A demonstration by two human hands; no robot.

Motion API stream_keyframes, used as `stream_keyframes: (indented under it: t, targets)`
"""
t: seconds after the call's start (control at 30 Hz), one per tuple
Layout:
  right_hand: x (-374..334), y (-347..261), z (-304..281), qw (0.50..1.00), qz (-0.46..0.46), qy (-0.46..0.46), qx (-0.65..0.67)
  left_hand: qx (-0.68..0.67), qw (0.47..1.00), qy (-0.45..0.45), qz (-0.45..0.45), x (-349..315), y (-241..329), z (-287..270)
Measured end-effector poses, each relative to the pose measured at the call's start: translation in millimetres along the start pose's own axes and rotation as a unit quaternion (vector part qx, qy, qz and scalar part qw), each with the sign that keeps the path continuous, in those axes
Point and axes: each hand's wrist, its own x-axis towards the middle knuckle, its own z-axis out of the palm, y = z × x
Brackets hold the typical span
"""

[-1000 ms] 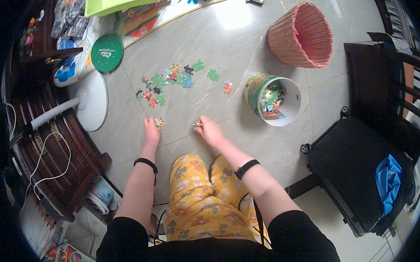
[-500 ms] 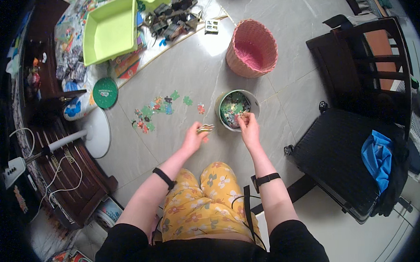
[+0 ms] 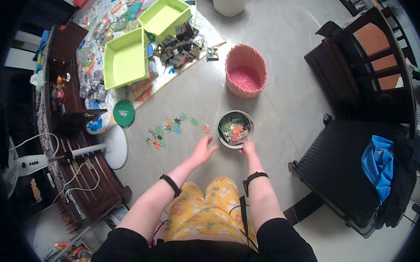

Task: The person sits on the floor and gathers scattered jigsaw puzzle pieces by hand, placing them into a cylindrical container. The person finishes by placing the lid on the container.

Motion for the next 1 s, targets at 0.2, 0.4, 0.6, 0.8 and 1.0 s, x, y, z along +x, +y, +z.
stream_keyframes:
  t: [0.2,0.4,0.6,0.8,1.0]
  targets:
    - [-55.2,-5.8,-2.4,0.999,-0.031,-0.015,-0.036,-0.014,0.993,-0.028,-0.116,-66.7,-42.1,-45.6]
    - [-118.2,4.5,3.1,0.982,-0.066,-0.071,-0.160,-0.066,0.977,-0.043,-0.198,-107.8,-43.6,-59.3]
    - [-161.5,-9.2,50.6,0.873,-0.182,-0.144,-0.429,-0.195,0.943,-0.074,-0.261,-136.3,-42.9,-81.8]
    - [-211.9,-31.3,133.6,0.778,-0.216,-0.225,-0.546,-0.196,0.942,0.015,-0.271,-164.0,-136.7,-110.0]
    - [-201.3,-14.7,202.4,0.819,-0.213,-0.317,-0.430,-0.230,0.894,0.066,-0.380,-193.6,-188.5,-172.6]
